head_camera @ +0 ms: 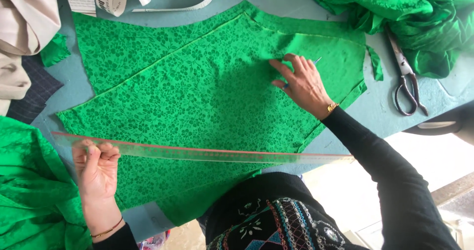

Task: The person measures and marks a green patterned fabric on a table using a ruler and a blue pen. They then use scissors to cut the fabric along the marked lines.

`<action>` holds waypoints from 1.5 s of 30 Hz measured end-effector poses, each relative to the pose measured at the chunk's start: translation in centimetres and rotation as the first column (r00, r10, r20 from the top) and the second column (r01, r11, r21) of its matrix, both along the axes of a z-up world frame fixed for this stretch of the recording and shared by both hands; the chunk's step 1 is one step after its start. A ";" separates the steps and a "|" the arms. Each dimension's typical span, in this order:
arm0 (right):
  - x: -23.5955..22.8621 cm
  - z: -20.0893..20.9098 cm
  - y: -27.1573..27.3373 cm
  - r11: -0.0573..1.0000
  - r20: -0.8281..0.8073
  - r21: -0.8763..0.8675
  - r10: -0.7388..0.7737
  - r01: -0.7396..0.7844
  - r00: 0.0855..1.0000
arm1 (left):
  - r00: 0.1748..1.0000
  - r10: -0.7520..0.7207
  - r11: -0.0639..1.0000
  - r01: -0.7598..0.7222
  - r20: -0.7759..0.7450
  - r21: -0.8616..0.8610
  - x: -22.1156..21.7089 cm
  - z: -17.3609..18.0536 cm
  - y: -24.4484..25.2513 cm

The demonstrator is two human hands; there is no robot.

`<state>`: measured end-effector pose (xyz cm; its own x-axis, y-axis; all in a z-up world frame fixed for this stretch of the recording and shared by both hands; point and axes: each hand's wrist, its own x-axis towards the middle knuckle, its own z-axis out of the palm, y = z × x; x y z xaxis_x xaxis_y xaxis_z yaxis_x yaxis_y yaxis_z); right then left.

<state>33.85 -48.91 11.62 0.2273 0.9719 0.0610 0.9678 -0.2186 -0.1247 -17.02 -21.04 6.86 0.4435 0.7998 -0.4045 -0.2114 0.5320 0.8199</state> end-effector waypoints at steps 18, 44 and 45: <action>1.6 0.5 0.4 0.994 -0.062 0.056 -0.090 0.094 0.994 | 0.996 0.013 0.998 -0.018 -0.085 -0.060 0.4 -0.9 -0.1; -8.7 7.1 -3.1 0.968 -0.153 0.177 0.203 -0.176 0.967 | 0.954 0.278 0.946 -0.251 0.111 -0.205 2.3 0.9 -6.0; -8.7 7.1 -3.9 0.965 -0.114 0.214 0.178 -0.151 0.977 | 0.951 0.288 0.942 -0.260 0.111 -0.213 1.9 1.1 -6.7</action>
<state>25.11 -52.76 18.72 0.0847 0.9667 0.2415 0.9603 -0.0146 -0.2786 -15.08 -27.72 7.93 0.2807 0.8107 -0.5137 -0.4751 0.5824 0.6596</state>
